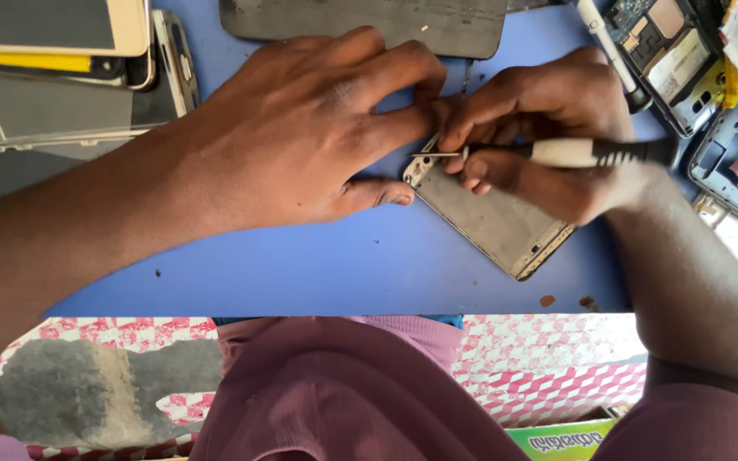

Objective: The person uses a screwdriver to remove screws from the top edge of a smartphone frame. They then use a small metal tool to pry and adjust internal components within the frame. The phone remains disassembled on the workbench throughout the clip.

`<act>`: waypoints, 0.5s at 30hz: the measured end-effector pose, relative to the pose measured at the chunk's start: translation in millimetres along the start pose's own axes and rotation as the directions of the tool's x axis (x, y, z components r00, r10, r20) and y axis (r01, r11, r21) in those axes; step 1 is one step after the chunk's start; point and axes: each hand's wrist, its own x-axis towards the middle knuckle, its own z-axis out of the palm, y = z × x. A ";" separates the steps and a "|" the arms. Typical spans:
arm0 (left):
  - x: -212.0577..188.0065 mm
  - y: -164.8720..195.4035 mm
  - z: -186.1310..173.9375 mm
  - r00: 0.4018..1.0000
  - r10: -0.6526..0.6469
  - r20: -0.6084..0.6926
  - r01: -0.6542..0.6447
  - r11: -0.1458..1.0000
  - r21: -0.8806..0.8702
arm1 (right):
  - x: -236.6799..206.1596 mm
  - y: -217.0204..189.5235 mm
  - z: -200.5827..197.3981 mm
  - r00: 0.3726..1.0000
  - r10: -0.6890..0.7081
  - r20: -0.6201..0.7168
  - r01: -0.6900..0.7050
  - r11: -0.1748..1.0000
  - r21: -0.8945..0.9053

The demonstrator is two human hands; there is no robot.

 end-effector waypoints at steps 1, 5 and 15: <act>-0.3 -1.0 -0.2 1.000 0.001 0.019 -0.001 1.000 -0.015 | -1.9 -0.7 0.8 0.997 -0.079 -0.019 0.078 0.996 -0.040; -2.4 -4.7 1.1 0.999 -0.001 0.051 0.004 0.998 -0.066 | -4.8 -0.9 -6.7 0.974 -0.224 -0.036 0.212 0.955 -0.207; 1.0 8.4 16.3 0.996 -0.078 -0.031 0.078 0.997 -0.001 | -4.9 -0.5 -22.7 0.965 -0.260 0.023 0.261 0.958 -0.119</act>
